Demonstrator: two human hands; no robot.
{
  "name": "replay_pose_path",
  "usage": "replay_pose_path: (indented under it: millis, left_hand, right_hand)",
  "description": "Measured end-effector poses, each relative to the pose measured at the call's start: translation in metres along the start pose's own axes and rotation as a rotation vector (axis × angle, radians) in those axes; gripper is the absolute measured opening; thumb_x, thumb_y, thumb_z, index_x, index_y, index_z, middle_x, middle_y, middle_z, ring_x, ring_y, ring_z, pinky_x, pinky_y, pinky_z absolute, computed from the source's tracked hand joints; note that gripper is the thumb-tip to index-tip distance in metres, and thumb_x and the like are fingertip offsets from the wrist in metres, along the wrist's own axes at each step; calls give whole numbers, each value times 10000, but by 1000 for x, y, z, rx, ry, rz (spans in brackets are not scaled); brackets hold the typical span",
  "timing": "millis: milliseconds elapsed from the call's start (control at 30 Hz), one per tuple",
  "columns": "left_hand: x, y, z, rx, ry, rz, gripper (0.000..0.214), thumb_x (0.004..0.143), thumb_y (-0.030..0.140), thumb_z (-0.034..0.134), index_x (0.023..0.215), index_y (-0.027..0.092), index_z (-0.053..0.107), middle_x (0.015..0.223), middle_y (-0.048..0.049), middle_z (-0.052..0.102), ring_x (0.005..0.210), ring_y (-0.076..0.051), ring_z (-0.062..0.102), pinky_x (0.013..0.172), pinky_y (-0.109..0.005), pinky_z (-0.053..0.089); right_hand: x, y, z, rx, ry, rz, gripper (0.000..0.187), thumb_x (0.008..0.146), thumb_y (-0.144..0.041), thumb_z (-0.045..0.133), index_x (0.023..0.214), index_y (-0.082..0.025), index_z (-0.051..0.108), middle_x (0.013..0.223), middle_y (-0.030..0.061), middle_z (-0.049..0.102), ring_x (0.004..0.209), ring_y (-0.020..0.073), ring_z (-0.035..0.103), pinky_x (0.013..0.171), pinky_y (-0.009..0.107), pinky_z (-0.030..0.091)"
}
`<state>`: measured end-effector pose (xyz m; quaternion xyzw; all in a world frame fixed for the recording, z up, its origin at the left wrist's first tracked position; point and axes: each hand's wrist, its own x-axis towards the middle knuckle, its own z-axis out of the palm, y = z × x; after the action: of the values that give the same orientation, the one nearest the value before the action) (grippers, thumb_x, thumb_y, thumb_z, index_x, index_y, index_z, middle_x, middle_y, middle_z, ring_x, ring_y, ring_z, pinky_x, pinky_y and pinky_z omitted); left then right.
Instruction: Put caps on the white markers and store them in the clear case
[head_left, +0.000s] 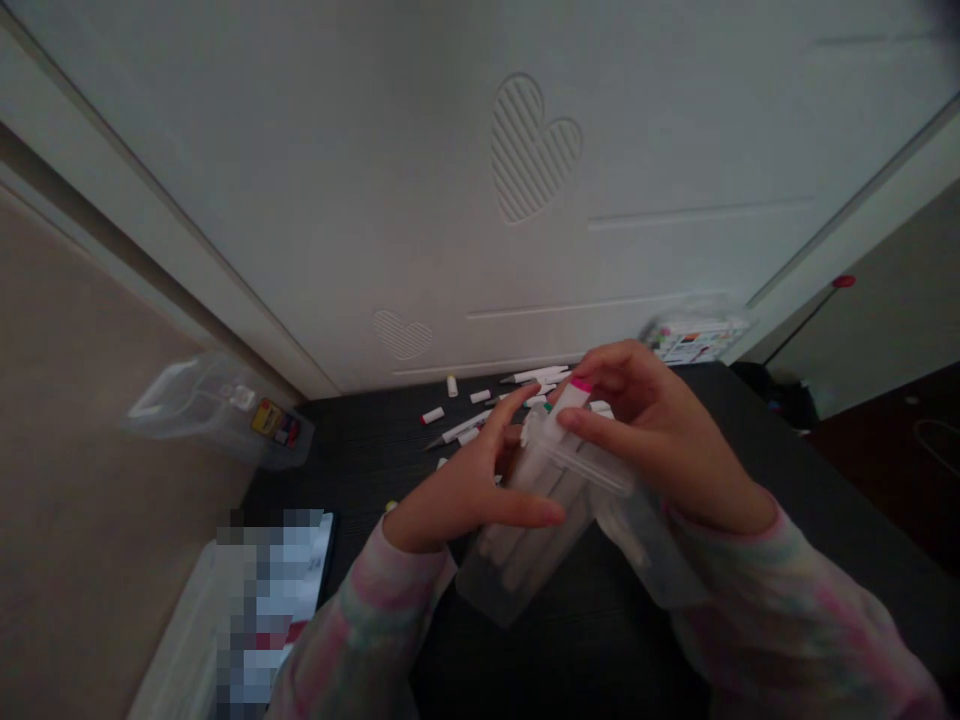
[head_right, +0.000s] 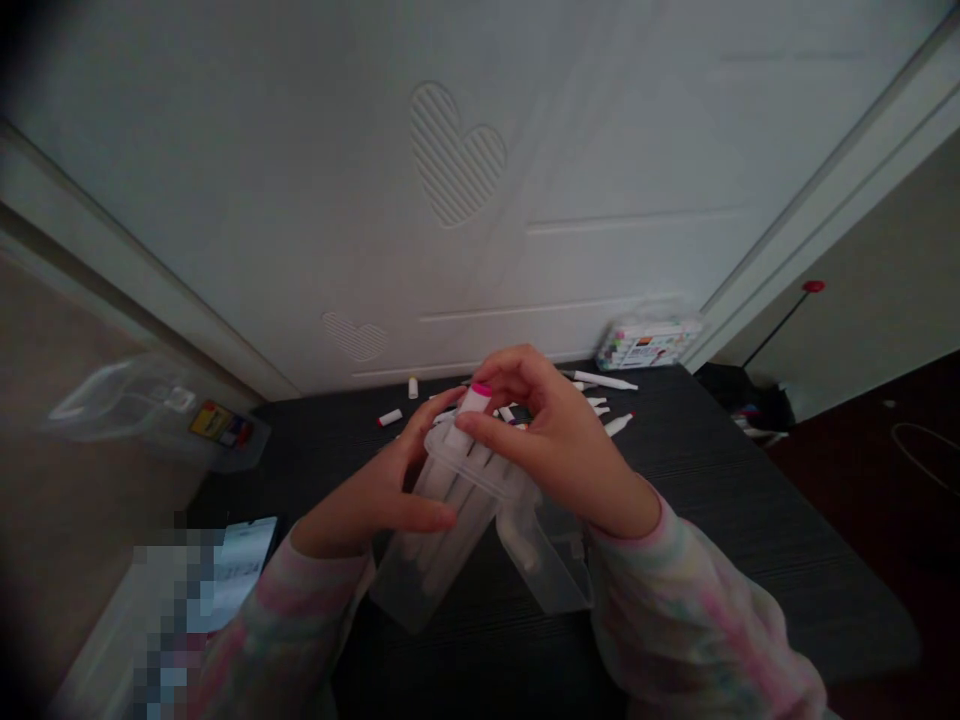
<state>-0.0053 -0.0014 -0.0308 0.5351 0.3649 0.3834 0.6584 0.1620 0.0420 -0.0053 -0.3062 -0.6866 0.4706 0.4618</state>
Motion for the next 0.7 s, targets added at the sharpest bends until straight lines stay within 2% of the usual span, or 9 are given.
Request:
replay_pose_path:
  millis: [133,333,567,700]
  left_hand:
    - [0,-1,-2,-3,28,13,887,593,170,686,1331,248,201,1041,-63,574,895,-213,584,834,-368,436]
    - [1,0,-3,-9,35,-3,882,582,166,690,1327,239,225,939,-45,608,842,-209,607,807,-370,455]
    - [2,-3,-4,-128,15,12,869,567,178,696,1313,252,256,996,-53,590,874,-217,599,824,-377,441]
    - [2,-3,-5,-177,8,46,852,562,229,710,1301,256,288,1111,-71,561,1005,-251,548,856,-381,421]
  right_hand:
    - [0,2,-2,-160,-77,-5,195,674,-242,662,821,-198,541,801,5,569,768,139,549,701,272,438]
    - [1,1,-4,-313,-137,45,136,725,-307,608,781,-183,597,796,19,613,769,155,562,683,287,432]
    - [3,0,-12,-235,-193,25,137,749,-289,584,851,-199,597,911,25,611,878,165,554,751,292,435]
    - [2,-3,-19,-151,-97,28,107,766,-273,562,843,-218,612,911,21,609,858,153,561,688,253,453]
